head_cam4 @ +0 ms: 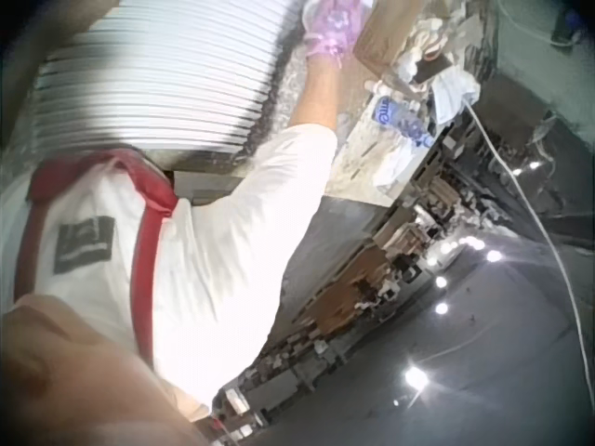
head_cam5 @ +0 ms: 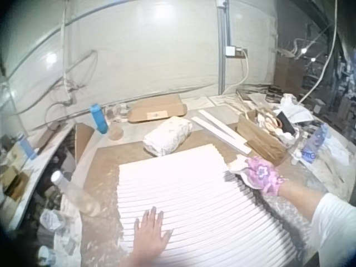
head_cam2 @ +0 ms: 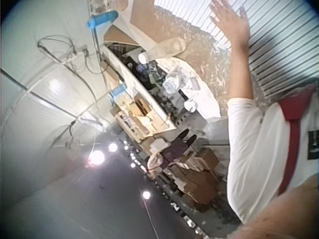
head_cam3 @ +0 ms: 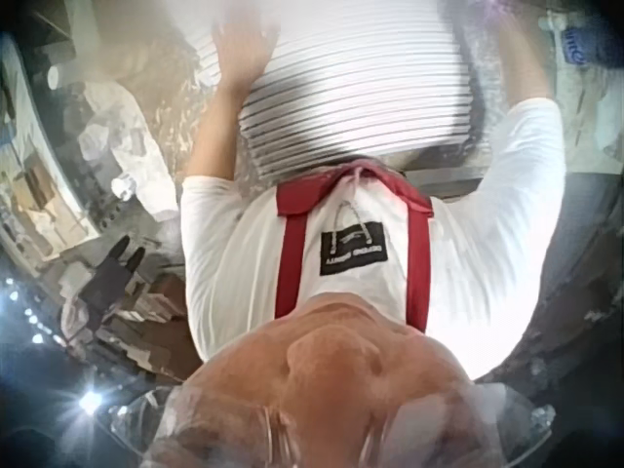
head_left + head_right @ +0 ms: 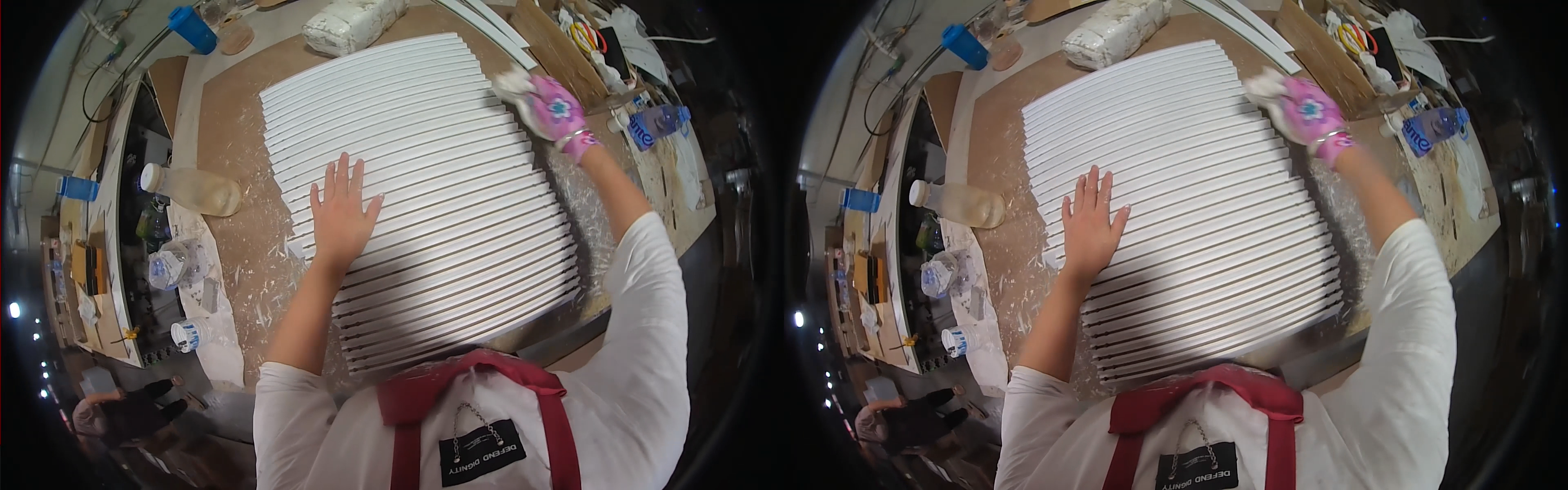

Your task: The person cleans a set of white window blinds using a cloth and liquid from a bottle, wiping each individual slat across its length.

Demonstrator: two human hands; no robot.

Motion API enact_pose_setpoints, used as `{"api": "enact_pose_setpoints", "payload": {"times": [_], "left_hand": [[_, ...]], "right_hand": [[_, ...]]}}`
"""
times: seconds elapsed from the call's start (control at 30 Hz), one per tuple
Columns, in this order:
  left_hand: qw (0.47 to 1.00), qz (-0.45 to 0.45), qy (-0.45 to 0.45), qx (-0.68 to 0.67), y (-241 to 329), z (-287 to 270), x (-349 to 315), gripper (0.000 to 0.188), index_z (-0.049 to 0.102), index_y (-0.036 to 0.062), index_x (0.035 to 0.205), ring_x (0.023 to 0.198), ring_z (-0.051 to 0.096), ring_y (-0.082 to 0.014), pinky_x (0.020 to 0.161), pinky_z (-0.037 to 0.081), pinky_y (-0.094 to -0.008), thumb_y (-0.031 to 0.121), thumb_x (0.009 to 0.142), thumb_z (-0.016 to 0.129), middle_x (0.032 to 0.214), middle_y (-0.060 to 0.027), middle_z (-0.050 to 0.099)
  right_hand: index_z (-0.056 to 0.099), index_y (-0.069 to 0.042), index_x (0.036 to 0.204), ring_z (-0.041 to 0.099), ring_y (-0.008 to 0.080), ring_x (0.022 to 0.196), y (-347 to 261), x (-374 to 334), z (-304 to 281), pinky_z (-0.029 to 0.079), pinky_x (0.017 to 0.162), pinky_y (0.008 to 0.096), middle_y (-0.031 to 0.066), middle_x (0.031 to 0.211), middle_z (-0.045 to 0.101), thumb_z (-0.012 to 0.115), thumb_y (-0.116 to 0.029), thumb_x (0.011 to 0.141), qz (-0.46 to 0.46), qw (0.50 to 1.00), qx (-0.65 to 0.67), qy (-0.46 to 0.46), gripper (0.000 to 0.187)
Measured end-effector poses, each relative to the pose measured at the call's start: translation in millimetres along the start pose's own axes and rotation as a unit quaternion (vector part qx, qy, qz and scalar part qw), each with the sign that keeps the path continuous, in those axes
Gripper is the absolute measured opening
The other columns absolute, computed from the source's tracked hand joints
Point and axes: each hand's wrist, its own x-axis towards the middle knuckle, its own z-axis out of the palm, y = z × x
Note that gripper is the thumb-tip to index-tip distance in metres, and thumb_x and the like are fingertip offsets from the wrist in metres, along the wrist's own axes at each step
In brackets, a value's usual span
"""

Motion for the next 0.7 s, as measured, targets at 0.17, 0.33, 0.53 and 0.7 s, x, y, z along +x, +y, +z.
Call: {"api": "enact_pose_setpoints", "payload": {"times": [0.17, 0.33, 0.53, 0.7], "left_hand": [[0.999, -0.015, -0.036, 0.007, -11, 1, -5, 0.061, 0.036, 0.0111, 0.146, 0.141, 0.027, -0.0364, 0.111, 0.020, -0.0574, 0.039, 0.095, 0.051, 0.156, -0.0128, 0.027], [1.000, -0.003, -0.005, -0.024, -4, -1, -5, 0.062, 0.035, 0.0113, 0.147, 0.142, 0.026, -0.0364, 0.112, 0.018, -0.0568, 0.039, 0.095, 0.051, 0.157, -0.0127, 0.025], [0.999, -0.013, 0.015, 0.040, -23, -4, 19, 0.064, 0.034, 0.0137, 0.148, 0.143, 0.023, -0.0328, 0.113, 0.019, -0.0567, 0.040, 0.093, 0.053, 0.158, -0.0097, 0.023], [0.995, -0.063, 0.033, 0.067, -59, -2, 59, 0.063, 0.031, 0.0158, 0.150, 0.143, 0.024, -0.0323, 0.113, 0.019, -0.0568, 0.037, 0.094, 0.051, 0.158, -0.0084, 0.024]], "right_hand": [[0.064, -0.013, 0.111, 0.065, 0.0268, 0.097, -172, 91, 39, 0.053, 0.085, 0.0401, 0.0123, 0.104, 0.067, 0.064, -0.023, 0.082, 0.006, 0.965, 0.108, -0.239, 0.030], [0.063, -0.009, 0.107, 0.064, 0.0239, 0.091, -65, 15, 66, 0.052, 0.086, 0.0315, 0.0093, 0.105, 0.065, 0.058, -0.013, 0.088, 0.029, 0.978, 0.189, -0.078, 0.021], [0.066, -0.014, 0.091, 0.065, 0.0234, 0.088, -59, 49, 5, 0.051, 0.087, 0.0302, 0.0058, 0.094, 0.068, 0.060, -0.011, 0.084, 0.239, 0.946, 0.218, -0.004, 0.009], [0.063, -0.010, 0.102, 0.063, 0.0324, 0.081, -177, 88, 78, 0.052, 0.071, 0.0437, 0.0160, 0.090, 0.064, 0.052, -0.016, 0.087, -0.004, 0.978, 0.147, -0.146, 0.019]]}}
